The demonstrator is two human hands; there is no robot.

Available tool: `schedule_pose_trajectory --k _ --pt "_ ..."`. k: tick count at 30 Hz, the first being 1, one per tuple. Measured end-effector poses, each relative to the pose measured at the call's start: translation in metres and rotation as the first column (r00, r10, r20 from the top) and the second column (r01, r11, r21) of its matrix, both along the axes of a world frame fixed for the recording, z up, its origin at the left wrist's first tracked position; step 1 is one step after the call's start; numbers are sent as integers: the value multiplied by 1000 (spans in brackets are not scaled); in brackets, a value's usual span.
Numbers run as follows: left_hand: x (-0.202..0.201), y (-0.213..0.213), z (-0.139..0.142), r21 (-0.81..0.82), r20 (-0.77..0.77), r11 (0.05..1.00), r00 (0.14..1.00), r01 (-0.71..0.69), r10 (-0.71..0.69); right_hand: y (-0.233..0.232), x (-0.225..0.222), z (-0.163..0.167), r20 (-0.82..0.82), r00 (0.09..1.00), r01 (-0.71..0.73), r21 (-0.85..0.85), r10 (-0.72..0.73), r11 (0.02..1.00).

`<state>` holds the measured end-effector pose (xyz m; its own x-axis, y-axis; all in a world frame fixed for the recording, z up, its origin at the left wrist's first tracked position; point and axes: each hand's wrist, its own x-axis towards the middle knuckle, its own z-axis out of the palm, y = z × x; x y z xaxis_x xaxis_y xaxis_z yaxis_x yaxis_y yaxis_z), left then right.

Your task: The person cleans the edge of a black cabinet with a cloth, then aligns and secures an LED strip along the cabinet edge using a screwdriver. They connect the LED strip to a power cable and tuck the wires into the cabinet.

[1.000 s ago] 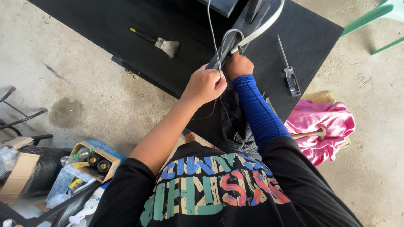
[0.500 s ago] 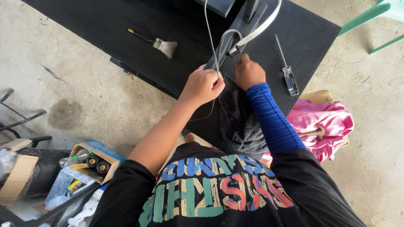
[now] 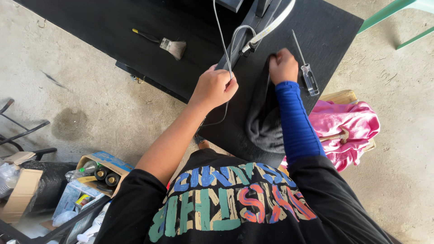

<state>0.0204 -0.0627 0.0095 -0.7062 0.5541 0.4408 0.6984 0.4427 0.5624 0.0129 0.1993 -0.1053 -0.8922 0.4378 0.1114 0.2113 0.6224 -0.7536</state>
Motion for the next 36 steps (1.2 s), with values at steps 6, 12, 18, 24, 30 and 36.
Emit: schedule_pose_trajectory --k 6,12,18,24,30,36 --pt "1 0 5 -3 -50 1000 999 8 -9 -33 7 -2 -156 965 -182 175 210 968" --pt "0 -1 5 0 -32 1000 999 8 -8 -56 12 -24 110 977 -215 524 185 824" --pt "0 -1 3 -10 -28 1000 1000 9 -10 -73 12 -28 127 978 -207 546 164 812" --pt "-3 -4 4 -4 -36 1000 999 26 -26 -97 17 -17 170 974 -216 496 150 841" --pt "-4 -9 6 -48 -28 998 999 31 -33 -95 26 -22 84 933 -349 449 350 823" --pt "-6 -8 9 -74 -13 997 1000 12 -13 -72 50 -12 42 736 -620 443 675 648"
